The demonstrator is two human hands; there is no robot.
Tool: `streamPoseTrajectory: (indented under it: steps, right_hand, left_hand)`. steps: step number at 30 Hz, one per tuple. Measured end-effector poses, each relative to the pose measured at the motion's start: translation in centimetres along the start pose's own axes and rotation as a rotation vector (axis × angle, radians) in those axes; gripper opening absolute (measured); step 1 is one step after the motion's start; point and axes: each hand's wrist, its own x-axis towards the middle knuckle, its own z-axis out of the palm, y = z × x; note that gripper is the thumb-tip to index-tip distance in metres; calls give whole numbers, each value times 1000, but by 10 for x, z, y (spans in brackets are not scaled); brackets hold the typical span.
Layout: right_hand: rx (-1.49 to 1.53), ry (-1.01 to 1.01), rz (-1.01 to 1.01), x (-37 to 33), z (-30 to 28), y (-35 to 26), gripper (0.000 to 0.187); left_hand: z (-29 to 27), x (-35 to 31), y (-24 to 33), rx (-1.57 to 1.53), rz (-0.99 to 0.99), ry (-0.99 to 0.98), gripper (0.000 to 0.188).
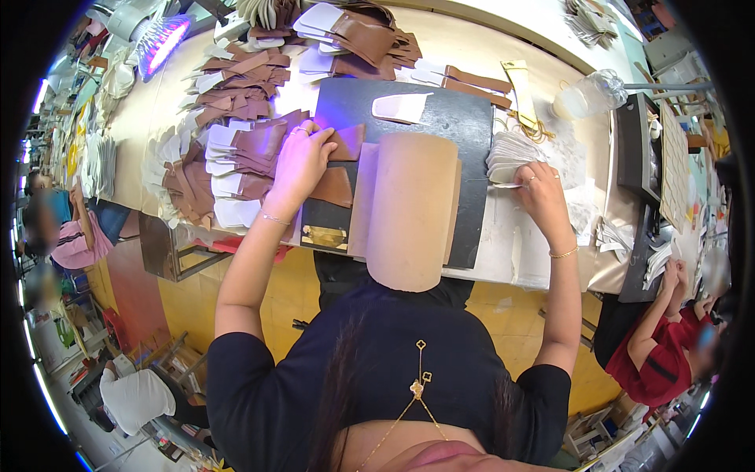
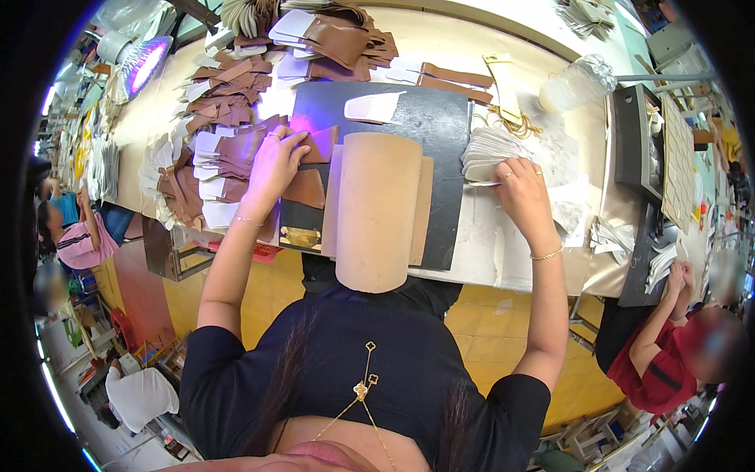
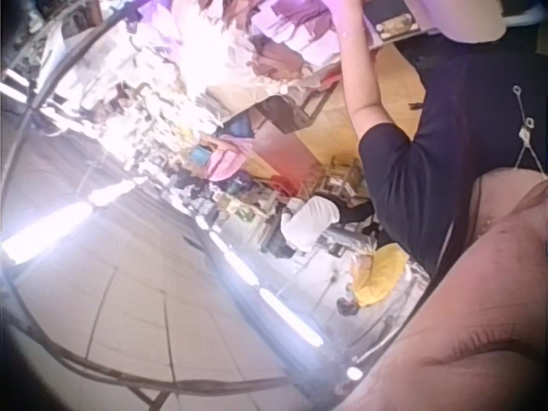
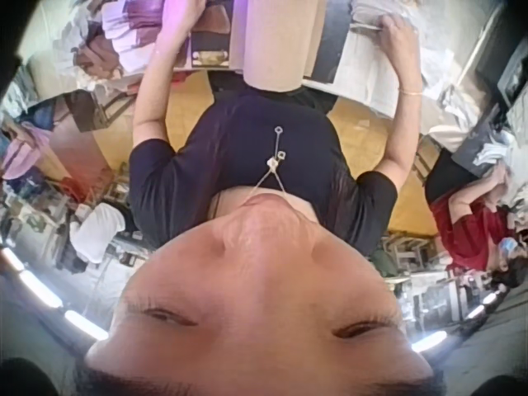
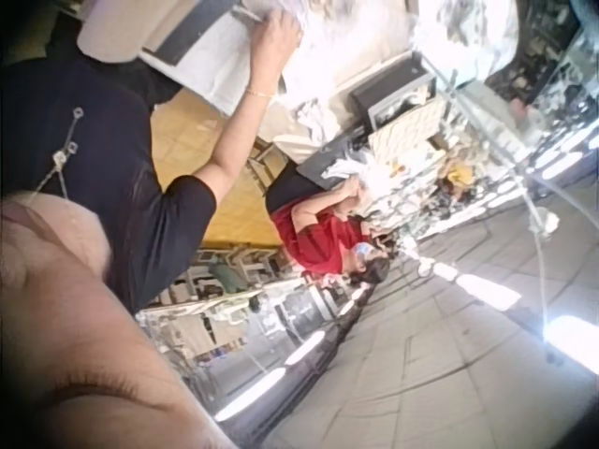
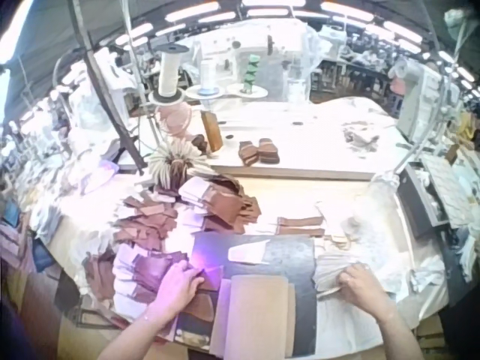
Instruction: The person repeatedly picks up small brown leather pieces and white fabric pieces from a table, aligns them, and places them into a stack. The person handles the items one at a time and maintains a steady workflow throughout the clip.
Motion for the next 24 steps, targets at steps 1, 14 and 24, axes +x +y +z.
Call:
streamPoseTrajectory:
  steps: [1,14,24]
  right_hand:
    - [13,-19,2,0,-3,0,22]
    - [670,-65,492,-1,-11,3,13]
    - [980,213,464,-7,-8,-12,12]
  left_hand:
    - [1,-2,1,9,-15,5,27]
    - [3,4,1,-31,-23,24,30]
    - [7,-6,4,138,118,94,28]
